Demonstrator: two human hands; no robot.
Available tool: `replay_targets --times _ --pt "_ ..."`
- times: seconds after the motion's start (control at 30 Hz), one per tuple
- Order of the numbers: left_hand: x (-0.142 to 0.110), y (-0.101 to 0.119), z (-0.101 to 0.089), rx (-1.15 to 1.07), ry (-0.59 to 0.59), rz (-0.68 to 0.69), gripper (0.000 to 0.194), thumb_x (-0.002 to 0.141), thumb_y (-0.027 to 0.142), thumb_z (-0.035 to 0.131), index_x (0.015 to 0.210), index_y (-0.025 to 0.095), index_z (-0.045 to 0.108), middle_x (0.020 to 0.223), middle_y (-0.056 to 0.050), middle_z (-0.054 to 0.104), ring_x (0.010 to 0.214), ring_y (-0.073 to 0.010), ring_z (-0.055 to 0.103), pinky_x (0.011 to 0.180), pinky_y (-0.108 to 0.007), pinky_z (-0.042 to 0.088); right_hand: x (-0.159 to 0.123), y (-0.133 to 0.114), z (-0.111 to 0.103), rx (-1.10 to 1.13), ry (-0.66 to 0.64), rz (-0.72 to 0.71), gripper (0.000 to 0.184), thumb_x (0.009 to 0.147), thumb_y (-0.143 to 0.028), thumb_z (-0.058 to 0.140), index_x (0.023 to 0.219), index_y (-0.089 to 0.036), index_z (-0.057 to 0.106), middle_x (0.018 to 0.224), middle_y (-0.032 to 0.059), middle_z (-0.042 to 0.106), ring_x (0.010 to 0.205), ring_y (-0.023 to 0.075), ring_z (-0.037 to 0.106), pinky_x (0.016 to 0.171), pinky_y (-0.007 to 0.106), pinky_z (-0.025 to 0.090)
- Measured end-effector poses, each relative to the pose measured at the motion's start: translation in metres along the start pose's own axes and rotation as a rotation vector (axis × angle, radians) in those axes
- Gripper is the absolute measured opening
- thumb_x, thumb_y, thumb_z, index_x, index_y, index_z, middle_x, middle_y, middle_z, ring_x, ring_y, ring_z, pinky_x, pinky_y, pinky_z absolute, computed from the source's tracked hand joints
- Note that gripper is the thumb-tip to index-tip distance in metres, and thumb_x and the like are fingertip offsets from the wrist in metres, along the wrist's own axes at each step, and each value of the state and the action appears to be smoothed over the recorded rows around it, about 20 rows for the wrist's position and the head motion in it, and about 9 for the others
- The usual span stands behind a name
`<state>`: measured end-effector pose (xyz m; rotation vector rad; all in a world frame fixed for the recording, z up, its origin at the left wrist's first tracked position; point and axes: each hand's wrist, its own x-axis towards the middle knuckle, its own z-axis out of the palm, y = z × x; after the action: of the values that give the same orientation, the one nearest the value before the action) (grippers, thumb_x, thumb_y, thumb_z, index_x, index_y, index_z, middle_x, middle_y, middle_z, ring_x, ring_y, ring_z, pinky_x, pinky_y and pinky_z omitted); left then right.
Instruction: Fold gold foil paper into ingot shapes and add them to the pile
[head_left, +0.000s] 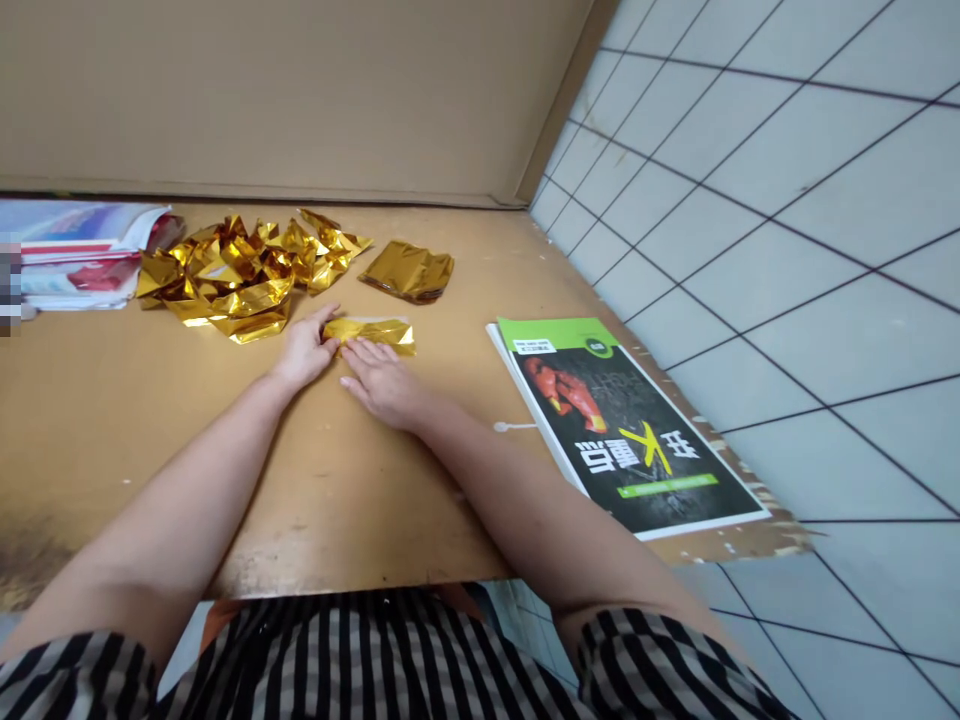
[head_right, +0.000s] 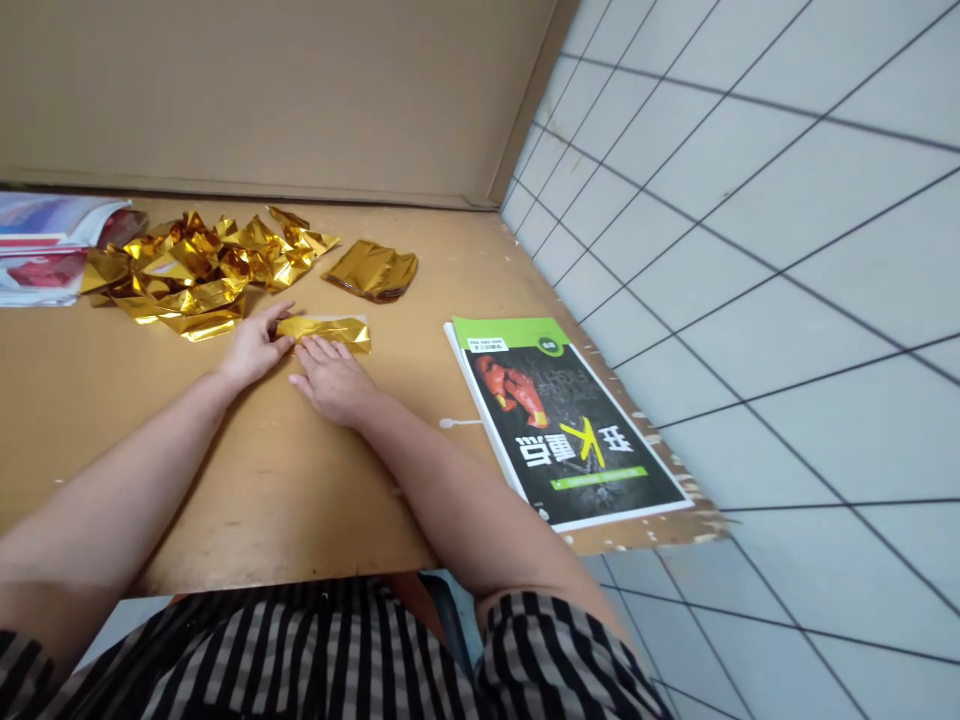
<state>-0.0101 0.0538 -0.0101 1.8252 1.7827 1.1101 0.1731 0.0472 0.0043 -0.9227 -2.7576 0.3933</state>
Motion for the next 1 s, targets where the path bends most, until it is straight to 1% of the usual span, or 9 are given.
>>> replay_targets --times 0.13,0.27,0.4,0.47,0.53,0.6,0.7,0.83,1.0 --pt "-0.001 0.003 0.0 0.05 -0.004 0.024 0.059 0.073 0.012 0.064 0.132 0.019 0.06 0.126 -0.009 0.069 0.114 -0.0247 0.066 0.106 -0.038 0.05 -0.007 0.015 -0.008 0.009 0.018 0.062 0.053 0.1 -0.039 0.035 0.143 -0.013 0.051 0.153 0.0141 0.046 0.145 0.0271 0.037 0.12 0.048 0.03" --pt "-0.002 0.009 -0.003 0.165 0.004 0.028 0.059 0.074 0.013 0.062 0.133 0.016 0.059 0.126 -0.011 0.069 0.115 -0.0265 0.065 0.107 -0.039 0.049 -0.01 0.032 -0.013 0.017 0.069 0.121 0.044 0.098 -0.032 0.04 0.134 -0.019 0.061 0.147 0.0109 0.055 0.141 0.0268 0.045 0.118 0.05 0.035" --pt "-0.007 0.019 -0.006 0.324 0.026 0.189 0.056 0.077 0.016 0.061 0.132 0.016 0.058 0.141 -0.014 0.058 0.138 -0.0317 0.046 0.118 -0.049 0.034 -0.01 0.036 -0.016 0.006 0.093 0.148 0.042 0.095 -0.023 0.044 0.13 -0.015 0.064 0.143 0.0136 0.058 0.137 0.0274 0.049 0.118 0.051 0.035" --pt "-0.011 0.025 -0.002 0.355 -0.061 0.304 0.052 0.083 0.02 0.056 0.135 0.017 0.056 0.146 -0.013 0.054 0.145 -0.0308 0.037 0.12 -0.053 0.028 -0.01 0.036 -0.018 0.003 0.088 0.133 0.042 0.094 -0.019 0.044 0.13 -0.012 0.064 0.142 0.0156 0.058 0.137 0.0275 0.05 0.117 0.05 0.036" --pt "-0.016 0.032 0.006 0.363 -0.21 0.362 0.049 0.091 0.026 0.048 0.139 0.015 0.052 0.147 -0.015 0.053 0.145 -0.0296 0.037 0.119 -0.054 0.028 -0.011 0.036 -0.019 0.009 0.088 0.112 0.043 0.093 -0.017 0.045 0.131 -0.011 0.063 0.142 0.0162 0.058 0.136 0.027 0.05 0.117 0.049 0.037" --pt "-0.021 0.039 0.015 0.392 -0.354 0.362 0.052 0.096 0.036 0.043 0.143 0.012 0.047 0.15 -0.017 0.049 0.145 -0.0296 0.037 0.12 -0.052 0.028 -0.011 0.04 -0.02 0.024 0.101 0.097 0.042 0.092 -0.015 0.046 0.13 -0.013 0.064 0.141 0.0148 0.059 0.136 0.0255 0.051 0.116 0.047 0.038" --pt "-0.028 0.047 0.022 0.464 -0.476 0.302 0.068 0.098 0.05 0.038 0.149 0.006 0.036 0.158 -0.02 0.034 0.149 -0.0299 0.028 0.122 -0.047 0.025 -0.011 0.045 -0.019 0.037 0.121 0.089 0.041 0.091 -0.013 0.046 0.126 -0.015 0.067 0.14 0.0126 0.061 0.135 0.0237 0.052 0.116 0.045 0.039" --pt "-0.033 0.047 0.014 0.541 -0.53 0.278 0.076 0.099 0.058 0.03 0.152 0.004 0.032 0.161 -0.019 0.026 0.151 -0.0291 0.021 0.123 -0.044 0.021 -0.011 0.045 -0.019 0.019 0.113 0.123 0.041 0.092 -0.012 0.045 0.126 -0.013 0.067 0.14 0.0125 0.06 0.135 0.0242 0.052 0.117 0.045 0.038" --pt "-0.038 0.028 -0.006 0.614 -0.504 0.271 0.076 0.099 0.061 0.028 0.151 0.007 0.035 0.161 -0.017 0.028 0.151 -0.0282 0.022 0.122 -0.041 0.023 -0.014 0.039 -0.021 -0.008 0.097 0.146 0.041 0.093 -0.015 0.045 0.129 -0.013 0.066 0.141 0.0123 0.06 0.136 0.0236 0.051 0.117 0.042 0.037"
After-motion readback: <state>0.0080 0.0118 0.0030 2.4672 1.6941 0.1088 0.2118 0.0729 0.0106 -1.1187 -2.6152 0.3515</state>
